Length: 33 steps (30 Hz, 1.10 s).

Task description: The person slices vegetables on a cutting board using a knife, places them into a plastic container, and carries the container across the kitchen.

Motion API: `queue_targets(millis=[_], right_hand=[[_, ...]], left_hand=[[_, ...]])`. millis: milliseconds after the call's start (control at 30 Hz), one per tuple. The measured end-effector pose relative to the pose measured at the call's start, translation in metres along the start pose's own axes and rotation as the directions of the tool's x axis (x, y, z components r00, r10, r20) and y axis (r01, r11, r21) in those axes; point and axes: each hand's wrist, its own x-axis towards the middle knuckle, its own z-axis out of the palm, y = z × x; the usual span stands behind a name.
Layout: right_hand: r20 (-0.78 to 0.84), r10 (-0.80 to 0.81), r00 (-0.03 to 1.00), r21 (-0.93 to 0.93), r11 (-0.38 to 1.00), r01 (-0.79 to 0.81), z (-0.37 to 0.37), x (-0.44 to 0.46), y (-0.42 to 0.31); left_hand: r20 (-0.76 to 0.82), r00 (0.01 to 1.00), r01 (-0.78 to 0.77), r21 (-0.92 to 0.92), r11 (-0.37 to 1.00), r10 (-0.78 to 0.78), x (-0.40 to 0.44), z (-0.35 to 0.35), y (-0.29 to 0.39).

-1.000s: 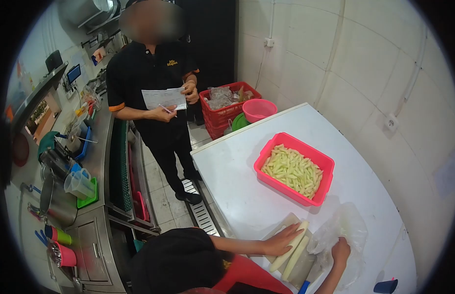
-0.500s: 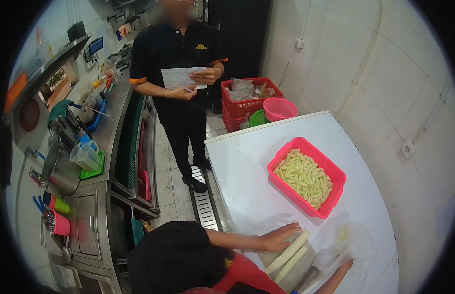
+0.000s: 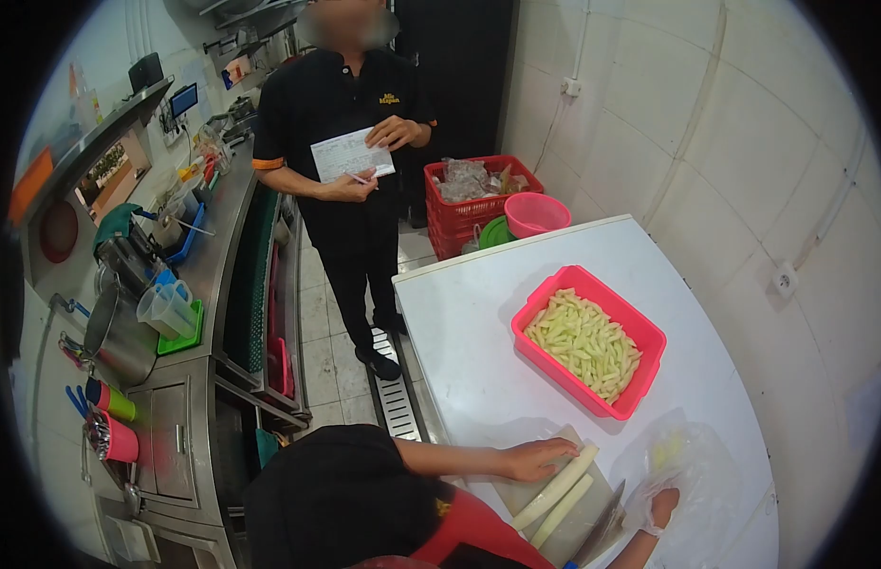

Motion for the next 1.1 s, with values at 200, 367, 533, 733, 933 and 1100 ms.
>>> queue_targets(millis=[200, 367, 533, 733, 933, 1100], right_hand=[[-0.014, 0.0, 1.0, -0.006, 1.0, 0.0, -0.005, 0.001, 0.004], [-0.017, -0.019, 1.0, -0.007, 1.0, 0.019, -0.002, 0.004, 0.012], [-0.042, -0.071, 0.997, -0.03, 0.997, 0.07, -0.002, 0.018, 0.025], [-0.172, -0.401, 0.9, -0.334, 0.883, 0.33, -0.013, 0.011, 0.042], [0.14, -0.33, 0.934, -0.254, 0.899, 0.356, -0.14, -0.108, -0.095], [0.054, -0.594, 0.802, 0.177, 0.796, 0.578, -0.178, -0.219, -0.172]], left_hand=[[-0.011, 1.0, -0.026, -0.034, 0.999, 0.026, -0.004, -0.002, -0.003], [-0.014, 1.0, 0.023, -0.112, 0.993, -0.025, -0.006, -0.004, 0.004], [0.023, 0.999, 0.046, -0.1, 0.994, -0.044, -0.006, -0.009, 0.01], [0.07, 0.995, -0.068, -0.126, 0.99, 0.077, 0.01, -0.002, 0.02], [0.025, 0.999, -0.013, -0.329, 0.944, 0.022, 0.03, -0.009, 0.071], [0.335, 0.929, 0.316, -0.496, 0.809, -0.158, 0.052, 0.012, 0.045]])
